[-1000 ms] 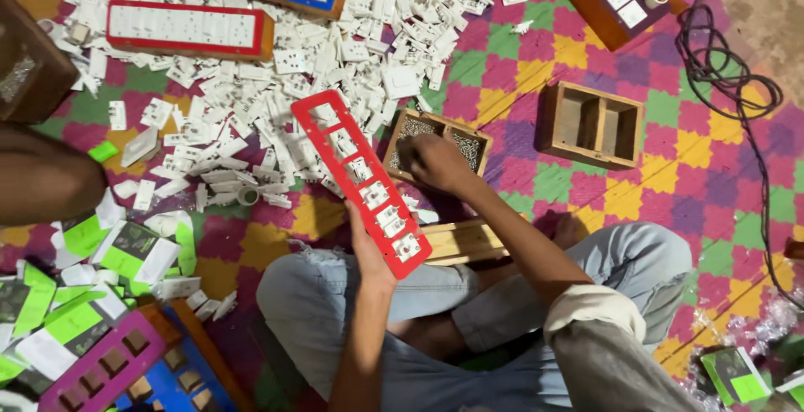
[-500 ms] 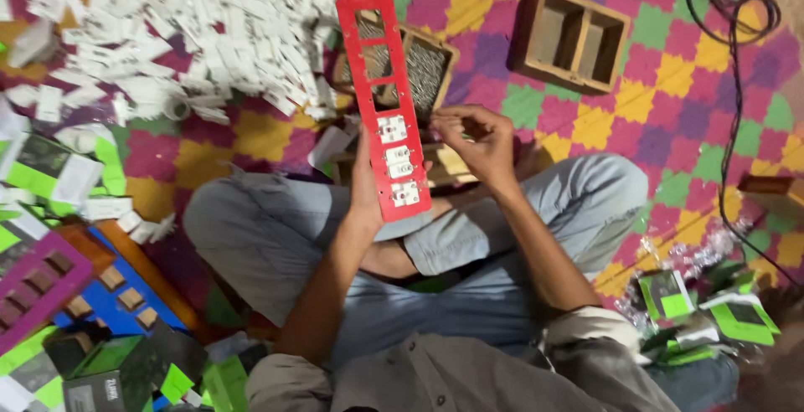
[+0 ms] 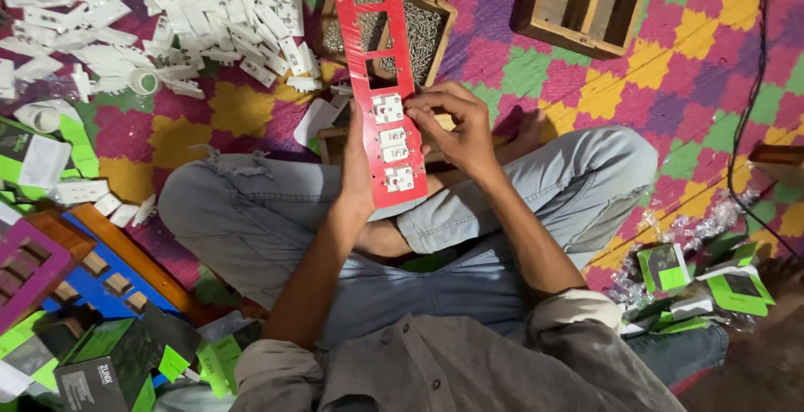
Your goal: The person sits on a mat and assembles a red plastic electrical socket strip by inserting white socket modules and securing them with screws. They repeatedly pick up screws from a wooden box, place them into the strip, and tighten them by hand.
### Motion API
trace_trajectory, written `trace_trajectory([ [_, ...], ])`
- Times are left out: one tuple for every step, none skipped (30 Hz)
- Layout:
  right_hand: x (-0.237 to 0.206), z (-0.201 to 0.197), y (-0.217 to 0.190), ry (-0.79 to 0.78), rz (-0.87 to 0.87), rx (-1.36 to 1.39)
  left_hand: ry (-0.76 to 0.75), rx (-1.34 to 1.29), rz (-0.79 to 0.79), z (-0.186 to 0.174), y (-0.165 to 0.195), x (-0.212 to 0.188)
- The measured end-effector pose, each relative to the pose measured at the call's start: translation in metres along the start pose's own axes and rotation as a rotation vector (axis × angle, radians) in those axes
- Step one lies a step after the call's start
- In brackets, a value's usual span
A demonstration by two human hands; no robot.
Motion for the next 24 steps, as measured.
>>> trace_trajectory([
  [0.0, 0.001, 0.002, -0.001, 0.012, 0.0, 0.008, 0.009, -0.005, 0.0, 0.0, -0.001],
  [0.0, 0.003, 0.005, -0.004, 0.034, 0.019, 0.015, 0.018, -0.009, 0.0, 0.0, -0.001],
  [0.0, 0.004, 0.008, -0.008, 0.054, 0.038, 0.022, 0.029, -0.011, -0.001, 0.001, -0.001],
  [0.001, 0.006, 0.01, -0.013, 0.073, 0.058, 0.028, 0.028, -0.013, -0.001, 0.002, -0.002],
  [0.0, 0.007, 0.011, -0.015, 0.074, 0.056, 0.034, 0.026, -0.015, -0.001, 0.002, -0.002],
  [0.0, 0.008, 0.011, -0.017, 0.073, 0.054, 0.04, 0.024, -0.016, -0.001, 0.002, -0.002],
  [0.0, 0.008, 0.012, -0.019, 0.073, 0.054, 0.021, 0.018, -0.011, 0.001, 0.003, -0.002],
  [0.0, 0.009, 0.012, -0.018, 0.073, 0.053, 0.002, 0.012, -0.005, 0.003, 0.004, -0.002],
  [0.0, 0.009, 0.012, -0.016, 0.073, 0.05, -0.018, 0.006, -0.001, 0.005, 0.004, -0.002],
  [0.0, 0.009, 0.013, -0.013, 0.073, 0.048, -0.009, 0.008, -0.004, 0.004, 0.004, -0.003],
  [-0.001, 0.008, 0.015, -0.007, 0.085, 0.058, 0.0, 0.011, -0.007, 0.002, 0.003, -0.003],
  [-0.001, 0.008, 0.016, 0.0, 0.098, 0.068, 0.007, 0.015, -0.012, 0.001, 0.002, -0.002],
  [-0.002, 0.008, 0.018, 0.008, 0.11, 0.077, 0.002, 0.007, -0.018, 0.001, 0.002, -0.002],
  [-0.002, 0.007, 0.019, 0.014, 0.114, 0.068, -0.004, -0.001, -0.025, 0.001, 0.001, -0.002],
  [-0.003, 0.007, 0.02, 0.019, 0.117, 0.058, -0.01, -0.008, -0.033, 0.001, 0.0, -0.002],
  [-0.003, 0.007, 0.021, 0.023, 0.119, 0.049, -0.006, -0.003, -0.031, 0.001, 0.0, -0.002],
  [-0.003, 0.007, 0.022, 0.029, 0.117, 0.061, 0.0, 0.004, -0.031, 0.0, 0.0, -0.003],
  [-0.003, 0.006, 0.023, 0.037, 0.114, 0.073, 0.004, 0.012, -0.031, -0.001, -0.001, -0.003],
  [-0.004, 0.006, 0.023, 0.044, 0.112, 0.084, 0.005, 0.009, -0.031, -0.001, -0.001, -0.003],
  [-0.004, 0.006, 0.024, 0.048, 0.115, 0.079, 0.005, 0.005, -0.031, -0.001, -0.001, -0.002],
  [-0.004, 0.005, 0.025, 0.052, 0.119, 0.076, 0.006, 0.002, -0.031, -0.001, -0.001, -0.002],
  [-0.004, 0.005, 0.025, 0.056, 0.122, 0.072, 0.006, 0.003, -0.033, -0.001, -0.002, -0.003],
  [-0.003, 0.005, 0.026, 0.048, 0.13, 0.091, 0.006, 0.004, -0.033, 0.0, -0.002, -0.003],
  [-0.003, 0.005, 0.026, 0.039, 0.137, 0.109, 0.006, 0.005, -0.032, 0.0, -0.002, -0.004],
])
Point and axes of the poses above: each hand's wrist, its own x-axis towards the middle knuckle, its own z-axis out of the palm, y = z × x, the point moved 9 cm from there along x, towards the middle knuckle, and after that the axes turned 6 degrees about -x, right-handed, at the moved point
